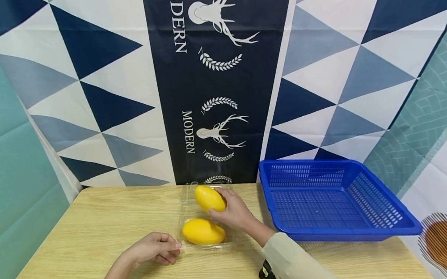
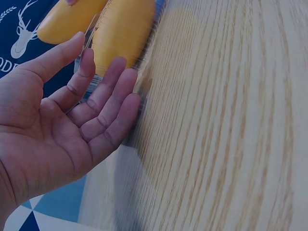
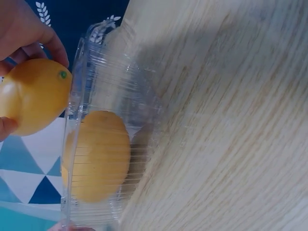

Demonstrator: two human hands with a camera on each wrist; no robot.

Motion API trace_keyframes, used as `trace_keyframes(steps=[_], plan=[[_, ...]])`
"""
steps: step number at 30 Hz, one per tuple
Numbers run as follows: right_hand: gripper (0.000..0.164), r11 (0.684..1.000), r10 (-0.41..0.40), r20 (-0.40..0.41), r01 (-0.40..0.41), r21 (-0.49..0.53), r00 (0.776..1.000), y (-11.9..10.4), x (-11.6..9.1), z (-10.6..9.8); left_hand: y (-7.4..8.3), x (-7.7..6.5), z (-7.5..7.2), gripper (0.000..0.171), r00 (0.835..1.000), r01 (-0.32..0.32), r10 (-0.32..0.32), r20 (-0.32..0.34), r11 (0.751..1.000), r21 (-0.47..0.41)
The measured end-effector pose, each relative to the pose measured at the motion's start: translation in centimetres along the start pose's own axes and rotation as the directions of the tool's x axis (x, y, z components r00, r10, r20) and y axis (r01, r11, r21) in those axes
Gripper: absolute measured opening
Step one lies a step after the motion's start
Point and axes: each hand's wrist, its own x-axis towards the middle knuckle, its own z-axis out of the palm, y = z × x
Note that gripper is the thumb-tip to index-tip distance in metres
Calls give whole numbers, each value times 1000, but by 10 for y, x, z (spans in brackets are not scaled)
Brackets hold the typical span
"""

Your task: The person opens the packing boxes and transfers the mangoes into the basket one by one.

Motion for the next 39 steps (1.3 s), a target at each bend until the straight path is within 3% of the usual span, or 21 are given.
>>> trace_keyframes(steps=[17,39], plan=[[63,1000,-28,-9,28,-7,1000,-8,-1,-7,0,-1,0,31,1000,1,-1,3,1000,10],[62,997,46,-34,-43,64,998,-16,-3,-13,-1,0,1,36,1000,-12,12,7,1000,26]])
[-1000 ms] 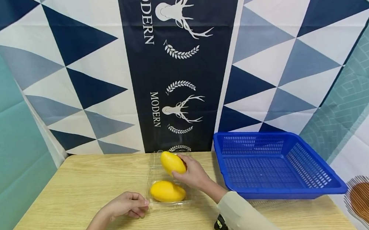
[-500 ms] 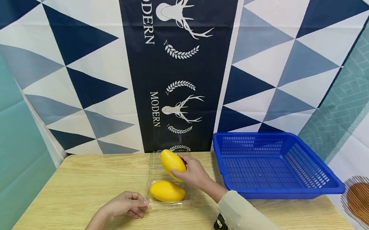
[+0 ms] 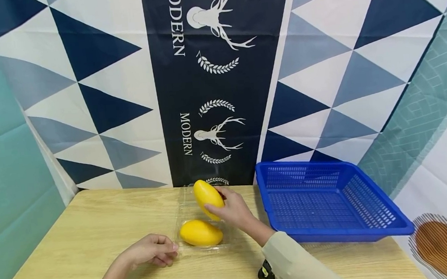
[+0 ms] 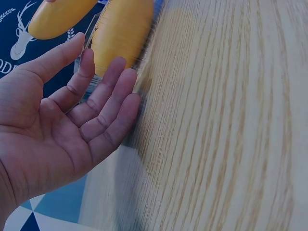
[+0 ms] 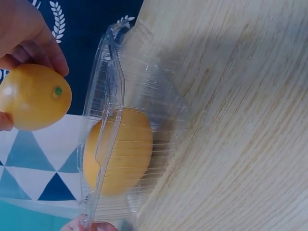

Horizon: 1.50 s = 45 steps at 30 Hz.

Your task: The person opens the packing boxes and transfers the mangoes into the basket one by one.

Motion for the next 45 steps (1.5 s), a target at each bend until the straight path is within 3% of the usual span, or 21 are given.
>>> trace_keyframes(steps=[22,45], plan=[[64,995,61,-86,-55,81,994,-1,3,-10,-2,1,-1,32,1000,8,-8,2,1000,-20],[65,986,92,-139,-71,151,986,-3,1,-36,0,-1,1,37,1000,13,-12,13,1000,-17]])
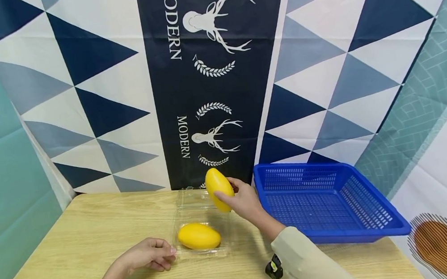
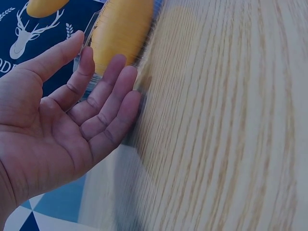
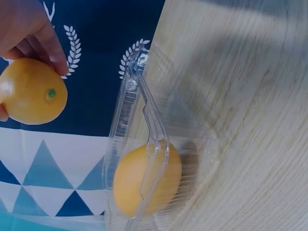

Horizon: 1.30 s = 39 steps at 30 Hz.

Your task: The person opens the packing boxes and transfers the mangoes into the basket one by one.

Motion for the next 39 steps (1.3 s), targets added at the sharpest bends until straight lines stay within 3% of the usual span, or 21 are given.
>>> trace_keyframes(steps=[39], plan=[[64,993,117,-74,-117,2,990,3,4,-32,-4,2,-2,39,1000,-2,2,31,1000,-17]])
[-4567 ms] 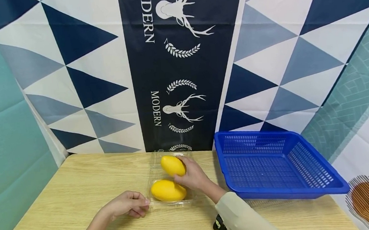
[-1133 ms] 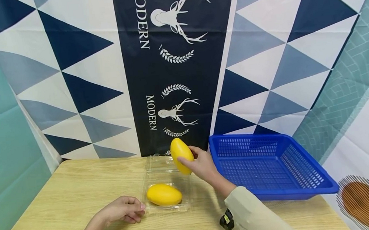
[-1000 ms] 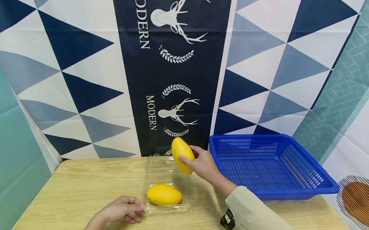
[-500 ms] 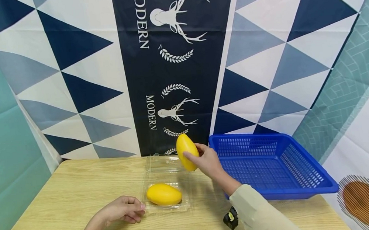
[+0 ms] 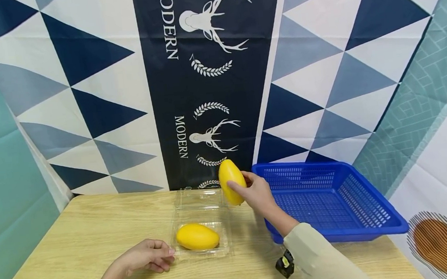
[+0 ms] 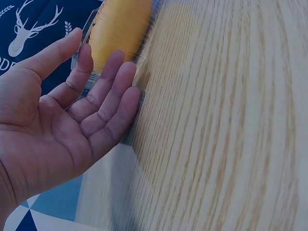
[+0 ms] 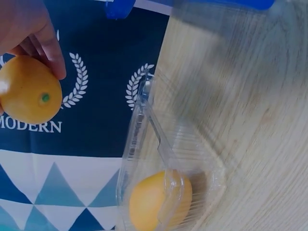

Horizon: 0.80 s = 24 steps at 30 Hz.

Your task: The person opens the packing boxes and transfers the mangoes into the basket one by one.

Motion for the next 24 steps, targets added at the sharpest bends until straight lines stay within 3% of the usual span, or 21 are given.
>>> trace_keyframes(steps=[24], plan=[[66,998,52,-38,-53,-19,998,13,3,-16,2,-2,1,39,1000,-8,8,7,1000,-9]])
